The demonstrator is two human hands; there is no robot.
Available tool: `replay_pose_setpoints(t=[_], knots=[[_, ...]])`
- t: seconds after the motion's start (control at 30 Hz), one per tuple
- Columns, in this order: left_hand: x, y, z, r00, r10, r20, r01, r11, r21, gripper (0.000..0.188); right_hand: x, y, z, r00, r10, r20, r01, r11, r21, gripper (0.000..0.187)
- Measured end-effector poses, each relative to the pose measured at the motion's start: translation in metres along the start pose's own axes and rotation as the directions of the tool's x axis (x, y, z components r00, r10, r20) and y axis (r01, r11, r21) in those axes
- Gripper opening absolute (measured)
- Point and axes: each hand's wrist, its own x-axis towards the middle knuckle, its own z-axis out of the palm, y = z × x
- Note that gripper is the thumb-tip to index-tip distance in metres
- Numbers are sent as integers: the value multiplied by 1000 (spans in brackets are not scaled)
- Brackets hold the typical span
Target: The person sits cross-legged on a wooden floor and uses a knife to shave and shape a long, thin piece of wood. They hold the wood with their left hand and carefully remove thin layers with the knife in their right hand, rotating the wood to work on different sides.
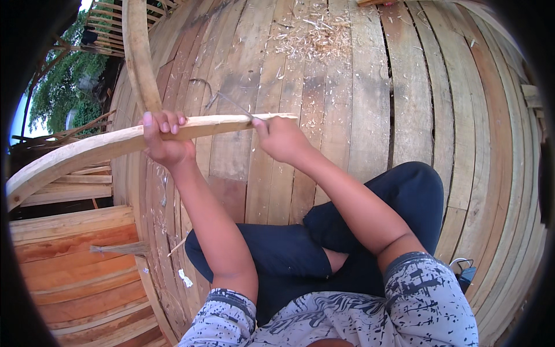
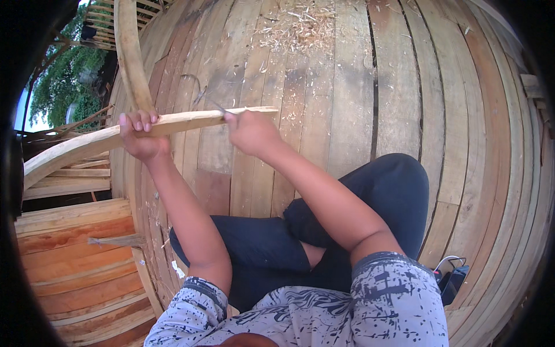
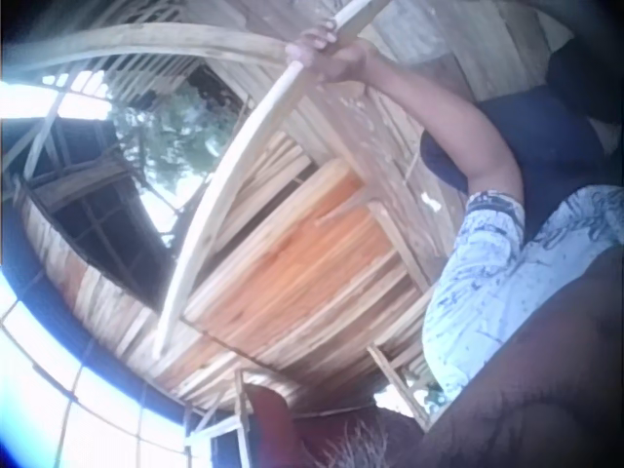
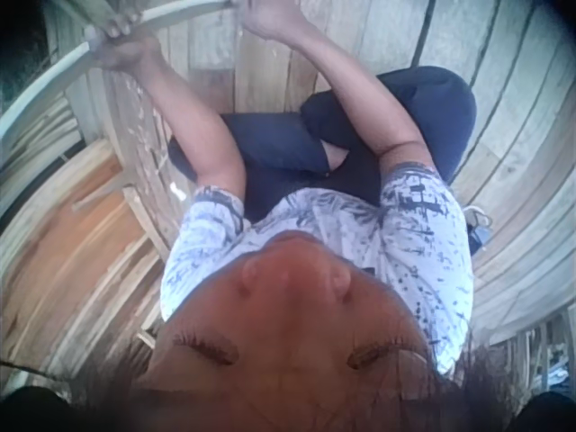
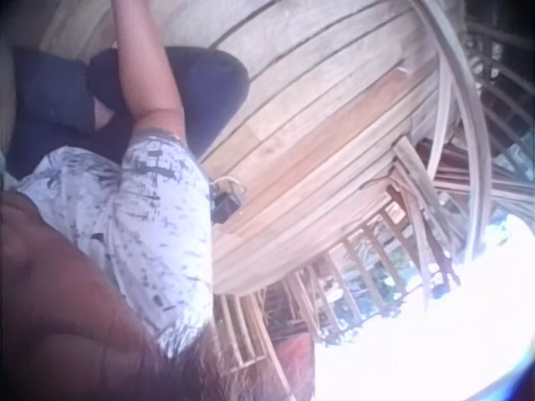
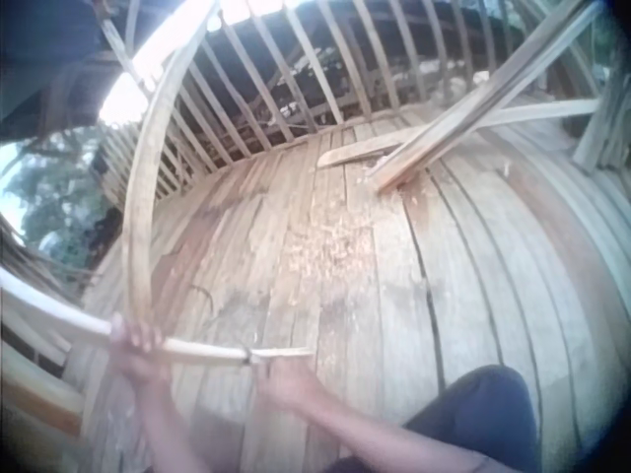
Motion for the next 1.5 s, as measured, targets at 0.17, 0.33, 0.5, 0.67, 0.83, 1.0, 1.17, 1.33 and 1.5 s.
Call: replay_pose_setpoints(t=[0.17,0.33,0.5,0.67,0.83,1.0,1.17,1.33,1.5], knots=[[1,-4,7,999,3,-41,-5,998,-58,26,7,29,19,988,101,-114,-80,982,171,57],[-3,-3,15,997,28,-68,-31,999,-43,24,8,32,27,988,96,-123,-67,974,217,56],[-3,0,18,995,25,-97,-25,1000,-2,30,-10,3,12,967,-189,-170,206,975,88,56],[-2,-3,21,995,31,-96,-36,998,-46,21,2,13,7,976,-46,-214,66,994,85,58],[-6,-5,33,995,42,-86,-45,999,-28,21,13,39,15,984,131,-124,-90,951,294,57],[-2,-5,36,997,55,-62,-56,998,-12,22,-6,-4,4,955,-176,-237,210,970,126,56],[-3,-4,43,995,50,-87,-50,999,3,21,2,14,6,972,-16,-234,43,993,111,58],[-5,-5,54,995,54,-82,-54,999,3,22,12,45,16,975,153,-161,-98,946,309,57],[-6,-5,54,995,74,-74,-74,997,8,22,-6,10,0,957,-169,-237,206,968,142,53]])
